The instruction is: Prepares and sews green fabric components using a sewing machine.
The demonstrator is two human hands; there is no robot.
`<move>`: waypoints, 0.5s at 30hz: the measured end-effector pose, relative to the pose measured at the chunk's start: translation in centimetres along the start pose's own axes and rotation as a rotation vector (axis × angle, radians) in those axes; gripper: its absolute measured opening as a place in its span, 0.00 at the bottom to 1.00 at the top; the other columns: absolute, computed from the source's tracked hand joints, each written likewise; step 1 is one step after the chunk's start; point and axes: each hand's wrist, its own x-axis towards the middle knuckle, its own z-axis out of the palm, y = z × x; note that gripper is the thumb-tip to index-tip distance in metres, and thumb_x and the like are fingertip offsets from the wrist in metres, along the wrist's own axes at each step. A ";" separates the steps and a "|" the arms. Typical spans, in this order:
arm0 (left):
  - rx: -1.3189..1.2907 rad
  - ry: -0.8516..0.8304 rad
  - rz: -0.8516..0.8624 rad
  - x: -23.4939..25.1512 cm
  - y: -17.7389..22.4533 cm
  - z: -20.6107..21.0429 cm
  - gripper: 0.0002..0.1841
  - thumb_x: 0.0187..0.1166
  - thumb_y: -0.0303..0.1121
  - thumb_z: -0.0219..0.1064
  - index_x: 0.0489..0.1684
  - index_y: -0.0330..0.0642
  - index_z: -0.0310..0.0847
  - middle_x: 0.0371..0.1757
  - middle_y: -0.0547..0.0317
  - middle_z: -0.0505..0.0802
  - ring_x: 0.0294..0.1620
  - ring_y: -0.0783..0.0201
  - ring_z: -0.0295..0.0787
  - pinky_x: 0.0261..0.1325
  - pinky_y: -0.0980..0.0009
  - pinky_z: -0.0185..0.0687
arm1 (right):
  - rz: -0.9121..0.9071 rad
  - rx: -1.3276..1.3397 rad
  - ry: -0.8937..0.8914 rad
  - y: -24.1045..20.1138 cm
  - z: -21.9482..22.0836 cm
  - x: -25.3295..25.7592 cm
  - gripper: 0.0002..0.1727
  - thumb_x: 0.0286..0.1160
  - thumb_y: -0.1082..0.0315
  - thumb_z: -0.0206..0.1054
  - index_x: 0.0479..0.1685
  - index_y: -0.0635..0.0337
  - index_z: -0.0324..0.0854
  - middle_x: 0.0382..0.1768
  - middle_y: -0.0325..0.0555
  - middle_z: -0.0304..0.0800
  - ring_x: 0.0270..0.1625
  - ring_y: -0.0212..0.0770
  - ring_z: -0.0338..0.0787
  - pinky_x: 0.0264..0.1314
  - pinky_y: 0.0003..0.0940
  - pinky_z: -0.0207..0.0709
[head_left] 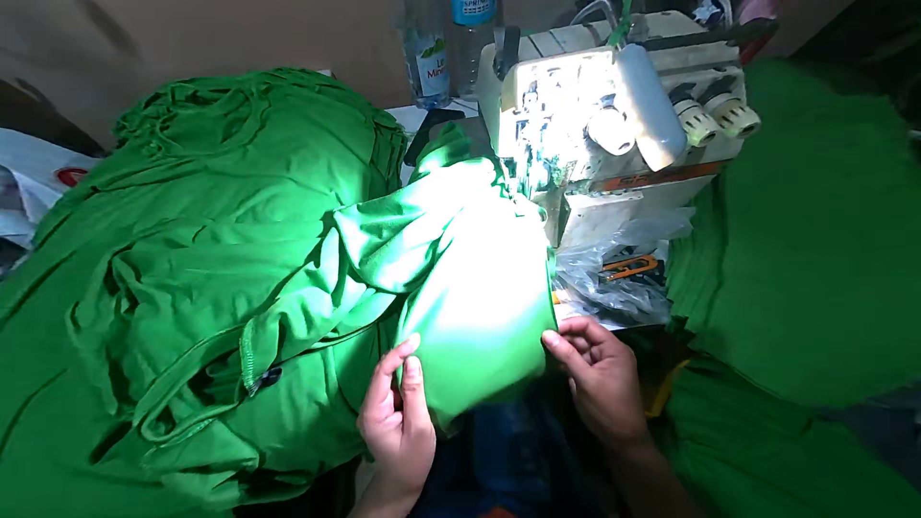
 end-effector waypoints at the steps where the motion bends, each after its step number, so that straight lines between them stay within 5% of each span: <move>1: -0.003 0.005 0.002 0.7 0.0 0.3 0.11 0.82 0.21 0.56 0.52 0.22 0.82 0.49 0.66 0.93 0.43 0.93 0.81 0.47 0.94 0.77 | -0.026 0.005 0.000 -0.1 0.2 0.7 0.07 0.68 0.78 0.69 0.39 0.56 0.83 0.29 0.26 0.92 0.27 0.16 0.86 0.30 0.12 0.80; 6: -0.004 0.024 0.003 4.2 -0.8 1.5 0.11 0.81 0.19 0.57 0.50 0.19 0.81 0.40 0.63 0.90 0.36 0.92 0.79 0.42 0.93 0.77 | -0.137 0.012 -0.009 -0.5 1.2 3.9 0.06 0.68 0.79 0.70 0.37 0.58 0.83 0.28 0.29 0.91 0.26 0.18 0.86 0.28 0.13 0.80; 8: -0.076 -0.033 -0.078 5.4 -0.8 1.7 0.15 0.77 0.25 0.67 0.56 0.22 0.77 0.43 0.65 0.90 0.41 0.86 0.86 0.46 0.87 0.84 | -0.145 0.007 0.005 -0.7 1.7 5.0 0.06 0.68 0.79 0.71 0.36 0.57 0.83 0.26 0.29 0.90 0.25 0.19 0.86 0.28 0.14 0.80; 10: -0.142 -0.158 -0.243 5.8 -0.3 1.2 0.43 0.59 0.41 0.84 0.70 0.30 0.61 0.53 0.65 0.89 0.50 0.82 0.89 0.52 0.82 0.88 | -0.132 0.020 0.017 -0.9 2.1 5.6 0.07 0.68 0.79 0.70 0.37 0.57 0.82 0.25 0.31 0.90 0.25 0.20 0.87 0.30 0.15 0.82; 12: -0.120 -0.285 -0.367 5.4 0.2 0.6 0.64 0.43 0.46 0.92 0.79 0.31 0.45 0.59 0.57 0.87 0.53 0.78 0.90 0.54 0.78 0.89 | -0.137 0.021 0.001 -1.1 2.1 5.6 0.10 0.67 0.80 0.71 0.43 0.59 0.81 0.29 0.32 0.92 0.28 0.21 0.88 0.33 0.15 0.83; 13: -0.107 -0.342 -0.403 5.0 0.4 0.2 0.65 0.42 0.43 0.92 0.80 0.31 0.43 0.59 0.55 0.89 0.54 0.76 0.91 0.54 0.76 0.90 | -0.132 0.011 -0.031 -1.2 1.8 5.2 0.12 0.66 0.80 0.71 0.47 0.61 0.80 0.32 0.33 0.93 0.32 0.22 0.90 0.37 0.16 0.85; 15: -0.118 -0.412 -0.438 3.9 0.5 -0.5 0.53 0.49 0.33 0.88 0.76 0.28 0.53 0.48 0.60 0.95 0.47 0.76 0.94 0.49 0.77 0.92 | -0.086 -0.026 -0.100 -1.0 0.8 3.8 0.15 0.66 0.79 0.72 0.52 0.64 0.80 0.36 0.33 0.94 0.37 0.22 0.92 0.43 0.17 0.87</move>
